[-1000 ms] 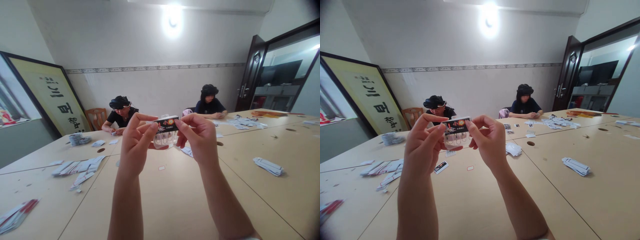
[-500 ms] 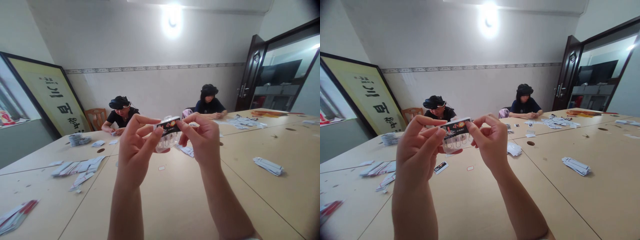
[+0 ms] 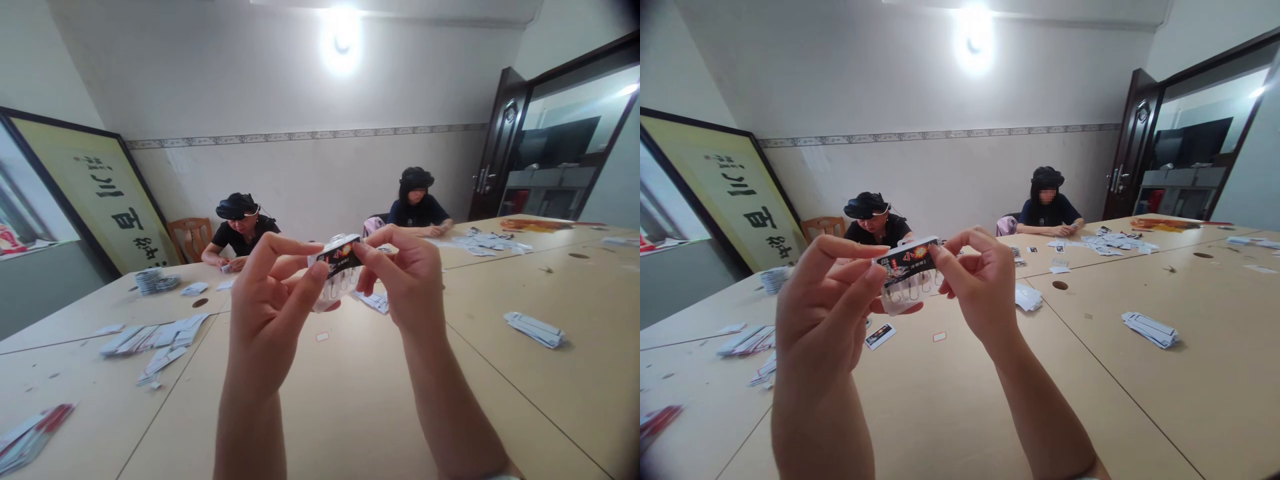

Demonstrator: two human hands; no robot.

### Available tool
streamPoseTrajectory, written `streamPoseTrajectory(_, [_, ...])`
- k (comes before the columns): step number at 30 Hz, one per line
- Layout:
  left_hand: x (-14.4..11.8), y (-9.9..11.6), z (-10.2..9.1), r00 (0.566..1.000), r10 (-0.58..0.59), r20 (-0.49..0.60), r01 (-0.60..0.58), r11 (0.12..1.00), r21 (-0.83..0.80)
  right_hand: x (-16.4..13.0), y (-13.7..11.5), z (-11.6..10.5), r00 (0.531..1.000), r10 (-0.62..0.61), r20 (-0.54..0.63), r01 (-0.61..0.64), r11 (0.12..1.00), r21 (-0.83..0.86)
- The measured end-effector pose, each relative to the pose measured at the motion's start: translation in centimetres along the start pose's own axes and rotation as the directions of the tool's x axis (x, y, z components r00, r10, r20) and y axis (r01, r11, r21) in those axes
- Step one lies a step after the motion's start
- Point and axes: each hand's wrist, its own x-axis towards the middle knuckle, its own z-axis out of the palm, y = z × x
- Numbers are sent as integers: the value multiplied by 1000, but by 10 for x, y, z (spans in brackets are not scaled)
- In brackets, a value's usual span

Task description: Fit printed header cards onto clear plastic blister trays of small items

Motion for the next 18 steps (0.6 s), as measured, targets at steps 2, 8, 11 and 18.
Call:
streamPoseTrajectory(2, [0,0,1,1000,6,-1,-6,1000,1,0,0,0,1000,2,4,-2,1000,4])
streamPoseTrajectory(8, [0,1,2,1000,9,5,-9,1000,6,0,0,-1,1000,11,9,-11,1000,-4])
streamPoseTrajectory(11, [1,-1,1,1000,6,3,-6,1000,-4,0,0,-2,1000,21,18,-20,999,-26])
streamPoseTrajectory(18, [11,-9,-2,995,-84,48,86,995,-46,5,4,-6,999,47,7,-47,997,-58])
